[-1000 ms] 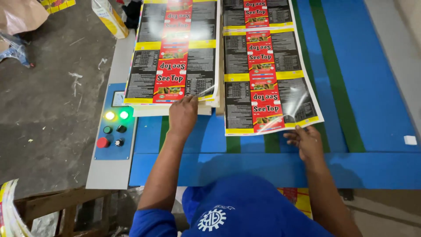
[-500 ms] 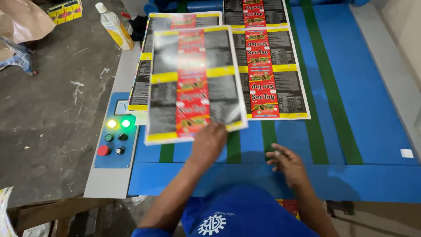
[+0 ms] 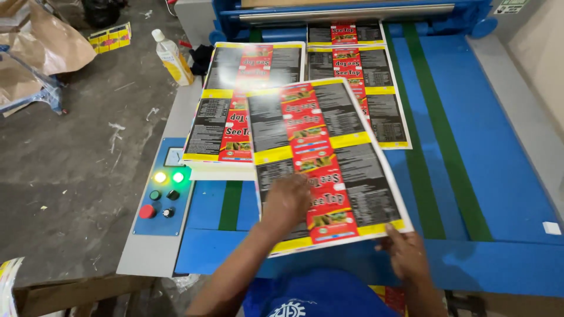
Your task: Feeding printed sheets into an industrial laminating machine and operating the control panel.
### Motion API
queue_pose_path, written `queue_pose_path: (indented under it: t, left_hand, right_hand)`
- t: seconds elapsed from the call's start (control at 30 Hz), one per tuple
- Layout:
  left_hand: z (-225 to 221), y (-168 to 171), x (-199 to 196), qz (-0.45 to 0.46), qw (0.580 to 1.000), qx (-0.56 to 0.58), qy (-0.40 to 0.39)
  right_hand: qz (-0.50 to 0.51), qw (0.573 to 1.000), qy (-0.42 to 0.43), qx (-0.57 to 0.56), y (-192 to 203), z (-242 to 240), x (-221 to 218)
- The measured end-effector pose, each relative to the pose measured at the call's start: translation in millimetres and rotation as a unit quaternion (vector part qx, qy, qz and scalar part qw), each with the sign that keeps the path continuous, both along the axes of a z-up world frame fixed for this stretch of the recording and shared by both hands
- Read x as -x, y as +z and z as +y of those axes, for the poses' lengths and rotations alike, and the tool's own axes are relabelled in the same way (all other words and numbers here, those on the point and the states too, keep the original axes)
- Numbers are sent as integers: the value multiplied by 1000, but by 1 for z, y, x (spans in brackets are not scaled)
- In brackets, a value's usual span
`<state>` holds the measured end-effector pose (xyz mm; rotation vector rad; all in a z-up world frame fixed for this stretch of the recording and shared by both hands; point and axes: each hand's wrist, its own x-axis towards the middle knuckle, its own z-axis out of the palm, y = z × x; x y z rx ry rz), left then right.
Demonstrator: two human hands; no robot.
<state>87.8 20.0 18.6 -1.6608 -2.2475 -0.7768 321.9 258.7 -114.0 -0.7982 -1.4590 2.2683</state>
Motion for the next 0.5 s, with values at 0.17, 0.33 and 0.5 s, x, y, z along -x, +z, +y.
queue_pose_path:
  t: [0.17, 0.33, 0.5]
  left_hand:
    - [-20, -6, 70, 62, 982, 20, 177]
    - [-22, -24, 72, 129, 954, 139, 234]
    - [-30, -67, 112, 156, 947, 165, 228]
  right_hand:
    - [25, 995, -98, -9, -26, 35, -42]
    - [-12, 986, -163, -37, -96, 71, -88]
    - [-75, 980, -179, -32, -133, 90, -112]
